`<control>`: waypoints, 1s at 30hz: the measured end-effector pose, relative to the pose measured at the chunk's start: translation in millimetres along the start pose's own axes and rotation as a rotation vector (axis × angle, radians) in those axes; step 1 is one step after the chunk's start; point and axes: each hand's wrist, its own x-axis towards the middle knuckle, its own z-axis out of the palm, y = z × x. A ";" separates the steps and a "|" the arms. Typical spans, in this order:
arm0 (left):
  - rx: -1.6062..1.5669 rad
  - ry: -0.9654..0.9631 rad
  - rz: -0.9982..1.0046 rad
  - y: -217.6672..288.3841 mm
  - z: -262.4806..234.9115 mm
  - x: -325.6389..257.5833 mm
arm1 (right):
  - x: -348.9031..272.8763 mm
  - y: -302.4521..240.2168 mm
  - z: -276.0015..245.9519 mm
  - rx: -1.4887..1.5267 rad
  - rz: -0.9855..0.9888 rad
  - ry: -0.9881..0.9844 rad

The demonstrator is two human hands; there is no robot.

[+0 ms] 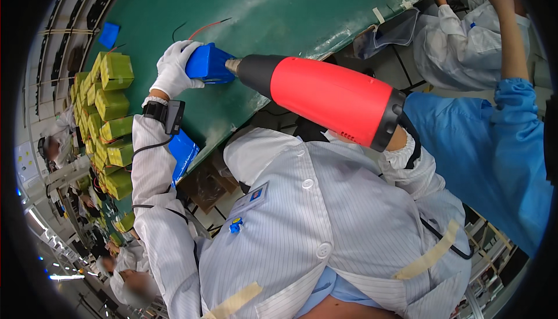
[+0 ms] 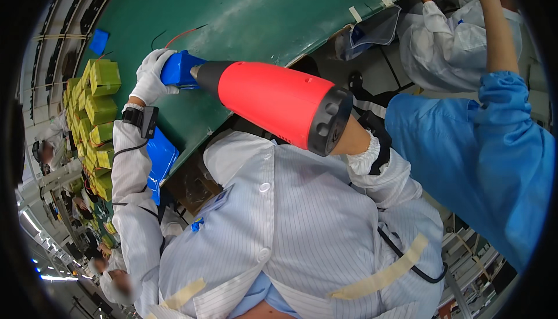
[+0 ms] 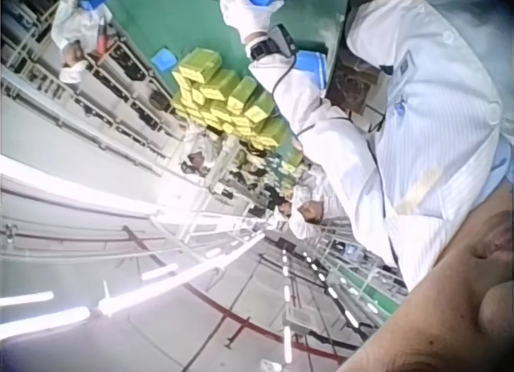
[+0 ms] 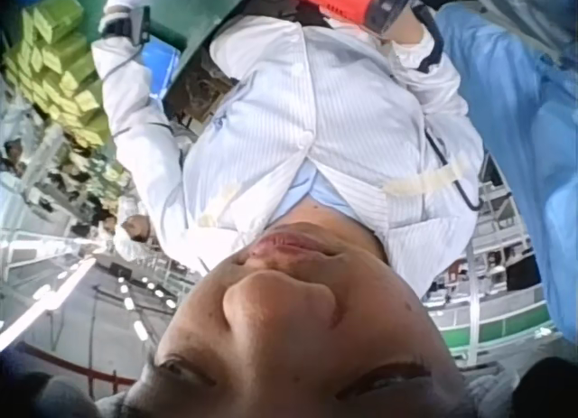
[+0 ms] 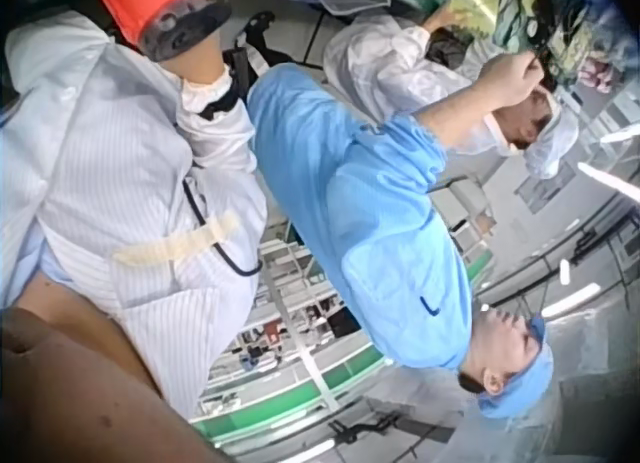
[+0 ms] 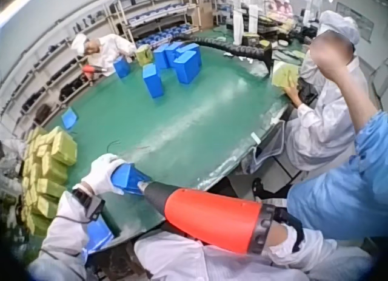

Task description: Applying heat with a heat gun to shrink blue plastic casing around battery packs on a production line.

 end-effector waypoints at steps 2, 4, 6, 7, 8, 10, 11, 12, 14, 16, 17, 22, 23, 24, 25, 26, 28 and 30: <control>0.047 -0.019 -0.021 2.8 0.9 0.0 | -7.3 19.5 2.4 -0.011 -0.029 0.008; -0.007 0.080 -0.073 -2.9 12.8 -12.2 | -5.5 7.1 -1.2 -0.035 -0.054 -0.010; -0.249 0.109 -0.019 -35.2 18.5 -16.8 | -4.1 3.4 -1.1 -0.049 -0.078 -0.012; -0.483 0.135 0.045 -50.5 22.3 -14.2 | -7.9 8.8 1.0 -0.052 -0.093 0.001; -0.627 0.218 0.002 -50.8 16.5 -13.4 | -8.7 8.7 1.6 -0.064 -0.098 0.007; -0.514 0.305 -0.143 -74.2 43.1 -4.8 | -8.4 7.9 3.5 -0.069 -0.127 -0.012; -0.394 0.385 -0.283 -83.9 52.4 -6.3 | -6.7 7.9 4.5 -0.072 -0.137 -0.020; -0.443 0.417 -0.436 -52.7 47.8 11.7 | -7.8 9.7 4.4 -0.080 -0.127 -0.009; -0.401 0.377 -0.528 -28.0 49.5 22.4 | -9.3 7.0 4.1 -0.093 -0.122 0.003; -0.361 0.405 -0.568 -23.7 52.3 22.7 | -10.2 6.8 3.3 -0.096 -0.123 -0.001; -0.360 0.404 -0.567 -24.2 51.3 21.3 | -9.5 7.0 3.3 -0.102 -0.129 0.000; -0.404 0.480 -0.455 -26.3 46.7 19.5 | -4.5 -0.7 4.3 -0.116 -0.160 -0.006; -0.407 0.482 -0.464 -28.3 46.2 18.4 | -1.8 -5.0 4.4 -0.118 -0.168 -0.011; -0.411 0.470 -0.457 -30.2 45.7 17.3 | 1.8 -8.3 6.3 -0.113 -0.172 -0.022; -0.409 0.457 -0.431 -31.1 45.6 23.4 | -2.4 -0.3 8.4 -0.119 -0.179 -0.007; -0.404 0.458 -0.420 -31.9 45.5 28.6 | -6.7 7.2 9.9 -0.121 -0.184 0.005; -0.414 0.441 -0.414 -37.0 48.1 29.0 | -10.4 6.2 7.3 -0.126 -0.192 0.000; -0.402 0.423 -0.415 -42.2 50.7 30.0 | -10.9 6.6 7.7 -0.126 -0.200 0.002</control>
